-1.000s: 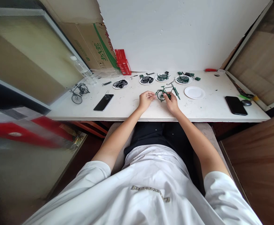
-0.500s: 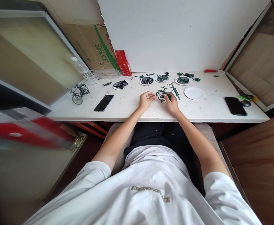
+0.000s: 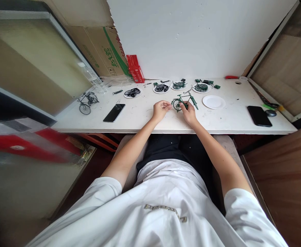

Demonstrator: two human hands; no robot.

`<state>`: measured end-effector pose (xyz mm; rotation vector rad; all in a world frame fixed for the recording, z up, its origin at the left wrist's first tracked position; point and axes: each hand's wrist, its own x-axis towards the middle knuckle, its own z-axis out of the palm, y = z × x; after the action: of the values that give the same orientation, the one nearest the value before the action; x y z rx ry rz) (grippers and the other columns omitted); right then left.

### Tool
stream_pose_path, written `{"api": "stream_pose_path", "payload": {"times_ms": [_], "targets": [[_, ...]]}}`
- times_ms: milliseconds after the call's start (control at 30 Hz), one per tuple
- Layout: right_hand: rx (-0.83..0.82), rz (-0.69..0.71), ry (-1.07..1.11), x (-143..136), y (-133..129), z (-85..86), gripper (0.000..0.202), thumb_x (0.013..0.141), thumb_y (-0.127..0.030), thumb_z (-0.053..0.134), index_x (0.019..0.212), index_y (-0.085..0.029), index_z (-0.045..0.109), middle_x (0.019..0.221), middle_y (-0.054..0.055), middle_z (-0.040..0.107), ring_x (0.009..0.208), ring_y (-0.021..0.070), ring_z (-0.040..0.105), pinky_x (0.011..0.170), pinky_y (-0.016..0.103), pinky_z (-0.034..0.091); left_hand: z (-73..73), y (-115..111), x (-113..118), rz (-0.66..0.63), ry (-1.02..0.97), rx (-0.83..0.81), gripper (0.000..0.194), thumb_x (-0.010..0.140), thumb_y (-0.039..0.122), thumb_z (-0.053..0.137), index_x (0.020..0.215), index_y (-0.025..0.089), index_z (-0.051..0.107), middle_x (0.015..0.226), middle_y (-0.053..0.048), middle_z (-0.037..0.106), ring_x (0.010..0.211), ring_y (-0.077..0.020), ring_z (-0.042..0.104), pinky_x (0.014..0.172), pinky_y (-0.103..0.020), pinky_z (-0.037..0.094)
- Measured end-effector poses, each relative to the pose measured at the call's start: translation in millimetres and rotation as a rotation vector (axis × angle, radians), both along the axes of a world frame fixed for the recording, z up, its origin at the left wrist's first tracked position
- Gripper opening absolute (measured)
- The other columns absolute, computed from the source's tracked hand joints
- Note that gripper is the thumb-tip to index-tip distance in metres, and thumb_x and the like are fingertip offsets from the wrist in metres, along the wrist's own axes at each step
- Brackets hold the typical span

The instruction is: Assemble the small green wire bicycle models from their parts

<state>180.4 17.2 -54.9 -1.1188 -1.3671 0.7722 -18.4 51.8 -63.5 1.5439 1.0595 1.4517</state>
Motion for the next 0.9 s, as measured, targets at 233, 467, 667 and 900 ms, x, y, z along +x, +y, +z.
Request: {"api": "stream_pose_path", "payload": {"times_ms": [233, 467, 667, 900], "targets": [[-0.012, 0.022, 0.029, 1.5, 2.4, -3.1, 0.053, 0.093, -0.077, 0.071, 0.104, -0.026, 0.063, 0.073, -0.002, 0.057, 0.071, 0.0195, 0.057, 0.063, 0.032, 0.051, 7.4, -4.8, 0.5, 0.012, -0.03, -0.039, 0.016, 0.085, 0.021, 0.086, 0.09, 0.018, 0.072, 0.085, -0.005, 0.078, 0.073, -0.0175, 0.076, 0.073, -0.031, 0.061], [-0.002, 0.02, 0.017, 1.2, 2.9, -3.7, 0.054, 0.093, -0.078, 0.07, 0.104, -0.026, 0.063, 0.072, -0.002, 0.056, 0.07, 0.0197, 0.056, 0.063, 0.032, 0.051, 5.5, -4.2, 0.0, -0.011, -0.056, -0.089, 0.019, 0.084, 0.021, 0.088, 0.093, 0.017, 0.071, 0.091, -0.006, 0.08, 0.073, -0.0164, 0.077, 0.071, -0.029, 0.062], [0.005, 0.016, 0.005, 1.7, 3.2, -5.1, 0.056, 0.092, -0.081, 0.069, 0.102, -0.027, 0.063, 0.067, -0.003, 0.05, 0.065, 0.0195, 0.052, 0.062, 0.034, 0.049, 4.2, -1.8, -1.0, -0.013, -0.058, -0.12, 0.03, 0.082, 0.029, 0.093, 0.099, 0.017, 0.072, 0.111, -0.011, 0.082, 0.075, -0.0166, 0.079, 0.071, -0.029, 0.062], [0.0, 0.024, 0.018, 1.6, 3.7, -5.5, 0.058, 0.091, -0.084, 0.07, 0.103, -0.027, 0.063, 0.066, -0.004, 0.049, 0.063, 0.0192, 0.05, 0.06, 0.034, 0.049, 3.8, 2.6, -4.6, -0.092, -0.129, -0.193, 0.037, 0.08, 0.03, 0.096, 0.106, 0.015, 0.075, 0.116, -0.015, 0.083, 0.078, -0.0186, 0.081, 0.07, -0.028, 0.061]]}}
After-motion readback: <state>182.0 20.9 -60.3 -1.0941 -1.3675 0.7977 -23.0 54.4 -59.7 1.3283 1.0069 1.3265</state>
